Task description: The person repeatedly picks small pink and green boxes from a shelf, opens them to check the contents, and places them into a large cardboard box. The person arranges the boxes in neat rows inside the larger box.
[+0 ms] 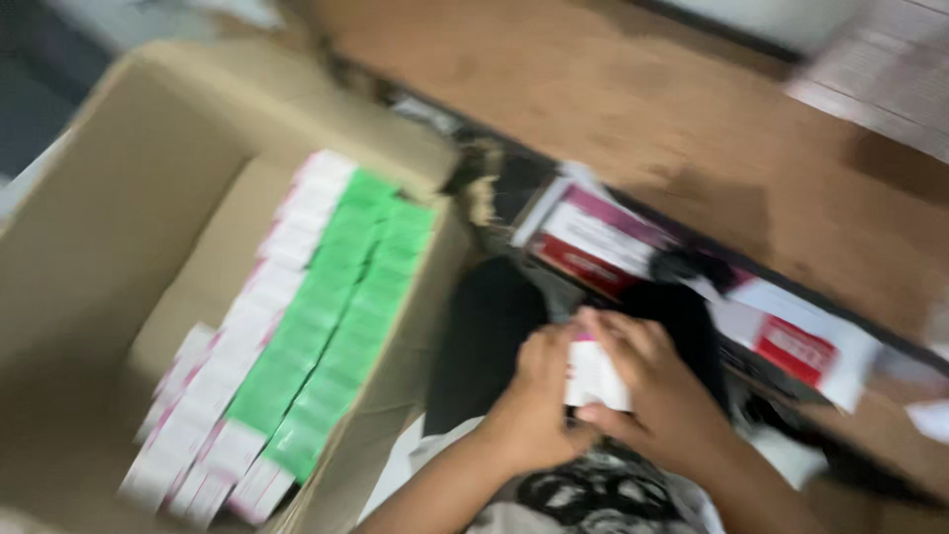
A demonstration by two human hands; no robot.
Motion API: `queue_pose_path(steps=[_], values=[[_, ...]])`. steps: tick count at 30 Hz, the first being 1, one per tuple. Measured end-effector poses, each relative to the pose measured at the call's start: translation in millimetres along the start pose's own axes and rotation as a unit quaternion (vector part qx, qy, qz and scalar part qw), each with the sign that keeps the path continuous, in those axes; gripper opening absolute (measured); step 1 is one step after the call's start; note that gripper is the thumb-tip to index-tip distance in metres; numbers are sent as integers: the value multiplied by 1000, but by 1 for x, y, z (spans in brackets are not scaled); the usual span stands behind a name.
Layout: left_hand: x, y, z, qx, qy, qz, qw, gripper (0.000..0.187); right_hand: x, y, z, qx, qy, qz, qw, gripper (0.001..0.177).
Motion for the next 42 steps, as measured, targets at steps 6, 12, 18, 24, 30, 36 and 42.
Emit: queue_pose_path(steps=[6, 12, 18, 24, 30, 36, 42], values=[[6, 37, -54, -59, -76, -1, 995, 92, -33, -22, 14, 4, -64, -151, 986, 117], [-4, 88, -180, 119, -198, -22, 973, 77, -54, -46, 26, 92, -115, -210, 967, 96], [-108, 153, -325, 398, -79, -164, 899, 76, -30, -65, 61, -106, -74, -46, 990, 67], [-230, 200, -360, 373, -219, -368, 823, 96, 10, -76, 100, -235, -42, 37, 970, 65], [-318, 247, -344, 206, -192, -459, 843, 88, 31, -78, 139, -355, -10, 79, 932, 59], [-398, 300, -344, 205, 11, -452, 868, 66, 37, -82, 153, -377, -4, 80, 923, 59], [-433, 320, -332, 82, 73, -526, 844, 72, 22, -84, 159, -410, -30, 8, 912, 58]])
Point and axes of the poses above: each hand's wrist, its own y-axis away from the middle knuckle, its own z-axis out of the palm, x = y × z, the point moved 4 cm from there along -y, towards the middle knuckle, and after that the axes turned 9 degrees about -x, right-handed, at the moved point
